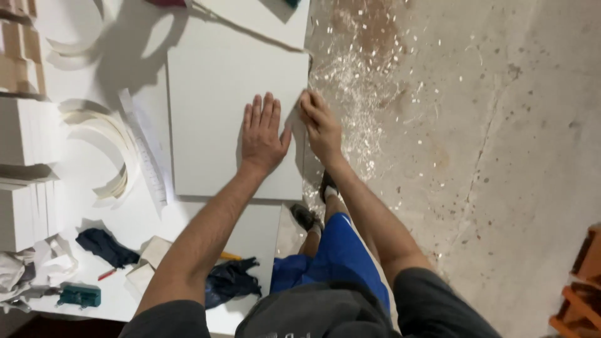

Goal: Apply edge banding to a wooden board using an iron, trim the excess with a utility knife, and sand the edges.

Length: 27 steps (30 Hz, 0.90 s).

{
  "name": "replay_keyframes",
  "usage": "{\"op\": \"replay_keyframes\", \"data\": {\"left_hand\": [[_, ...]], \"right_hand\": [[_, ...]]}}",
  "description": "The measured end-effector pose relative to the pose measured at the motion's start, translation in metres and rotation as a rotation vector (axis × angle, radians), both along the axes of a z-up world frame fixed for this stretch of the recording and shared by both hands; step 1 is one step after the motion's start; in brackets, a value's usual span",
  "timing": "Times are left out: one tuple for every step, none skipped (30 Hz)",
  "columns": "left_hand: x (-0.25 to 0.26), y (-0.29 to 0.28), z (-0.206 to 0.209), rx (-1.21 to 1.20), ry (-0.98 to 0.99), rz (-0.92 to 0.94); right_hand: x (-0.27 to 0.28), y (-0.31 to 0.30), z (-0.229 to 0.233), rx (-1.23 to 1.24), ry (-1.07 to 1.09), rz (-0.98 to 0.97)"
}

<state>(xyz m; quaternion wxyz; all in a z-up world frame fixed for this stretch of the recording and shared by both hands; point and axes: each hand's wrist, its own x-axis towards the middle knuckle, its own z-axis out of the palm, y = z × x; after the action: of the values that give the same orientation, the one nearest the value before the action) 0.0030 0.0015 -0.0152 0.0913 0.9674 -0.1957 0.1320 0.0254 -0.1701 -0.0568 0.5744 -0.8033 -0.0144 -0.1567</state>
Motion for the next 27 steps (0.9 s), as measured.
{"op": "replay_keyframes", "data": {"left_hand": [[0.000,-0.001,0.001,0.002,0.001,0.003],[-0.002,0.000,0.007,0.003,0.009,0.002],[-0.004,0.001,0.012,-0.010,0.050,-0.012],[-0.001,0.001,0.019,-0.022,0.080,-0.022],[0.000,0.000,0.020,-0.019,0.078,-0.019],[-0.001,-0.002,0.021,-0.011,0.092,-0.020],[-0.001,-0.002,0.021,-0.003,0.105,-0.022],[0.000,-0.002,0.013,-0.008,0.102,-0.023],[0.001,-0.001,0.006,-0.003,0.062,-0.008],[0.000,0.001,0.001,0.006,0.023,0.014],[0.003,-0.001,0.001,0.006,0.019,0.019],[0.003,0.000,0.001,0.004,0.008,0.015],[0.002,0.000,-0.001,0.001,-0.003,0.012],[0.004,0.001,0.001,0.004,-0.001,0.014],[0.005,0.001,0.003,-0.004,-0.022,0.014],[0.006,-0.001,0.005,-0.017,-0.038,0.007],[0.002,-0.001,0.004,-0.020,-0.033,0.003],[0.003,-0.002,0.003,-0.014,-0.014,0.007],[0.004,-0.001,0.002,-0.008,0.005,0.011],[0.004,-0.001,0.003,-0.009,0.005,0.017],[0.004,-0.001,0.003,-0.006,0.000,0.023],[0.006,-0.002,0.002,-0.004,-0.007,0.021],[0.006,-0.003,0.001,-0.007,-0.008,0.020],[0.005,-0.003,0.001,-0.027,0.000,0.018],[0.003,-0.002,0.000,-0.046,0.007,0.017],[0.002,-0.002,0.001,-0.048,0.010,0.017],[0.002,-0.002,0.001,-0.034,0.003,0.013]], "right_hand": [[-0.014,0.003,0.004,-0.044,-0.018,-0.012],[0.016,-0.001,0.012,-0.043,-0.009,-0.013],[0.045,-0.006,0.019,-0.036,0.062,0.051],[0.081,-0.012,0.027,-0.027,0.122,0.118],[0.076,-0.011,0.030,-0.024,0.119,0.121],[0.067,-0.013,0.032,-0.095,0.143,0.114],[0.060,-0.013,0.034,-0.165,0.166,0.108],[0.039,-0.009,0.025,-0.170,0.163,0.106],[0.018,-0.005,0.016,-0.128,0.070,0.040],[-0.004,0.000,0.007,-0.080,-0.025,-0.020],[0.022,-0.003,0.001,-0.080,-0.028,-0.015],[0.043,-0.004,-0.008,-0.028,0.021,-0.011],[0.063,-0.005,-0.017,0.024,0.071,-0.006],[0.065,-0.001,0.004,0.026,0.073,-0.004],[0.066,0.003,0.025,0.085,0.117,-0.014],[0.067,0.004,0.047,0.140,0.164,-0.031],[0.023,0.006,0.048,0.137,0.169,-0.036],[-0.016,0.008,0.050,0.054,0.190,-0.056],[-0.054,0.011,0.052,-0.029,0.211,-0.075],[-0.091,0.020,0.050,-0.030,0.211,-0.069],[-0.129,0.029,0.048,0.080,0.231,-0.142],[-0.165,0.037,0.045,0.191,0.249,-0.221],[-0.143,0.033,0.026,0.189,0.247,-0.222],[-0.123,0.032,0.008,0.102,0.300,-0.202],[-0.103,0.030,-0.011,0.014,0.353,-0.181],[-0.074,0.026,-0.001,0.013,0.355,-0.182],[-0.044,0.023,0.009,0.066,0.266,-0.202]]}}
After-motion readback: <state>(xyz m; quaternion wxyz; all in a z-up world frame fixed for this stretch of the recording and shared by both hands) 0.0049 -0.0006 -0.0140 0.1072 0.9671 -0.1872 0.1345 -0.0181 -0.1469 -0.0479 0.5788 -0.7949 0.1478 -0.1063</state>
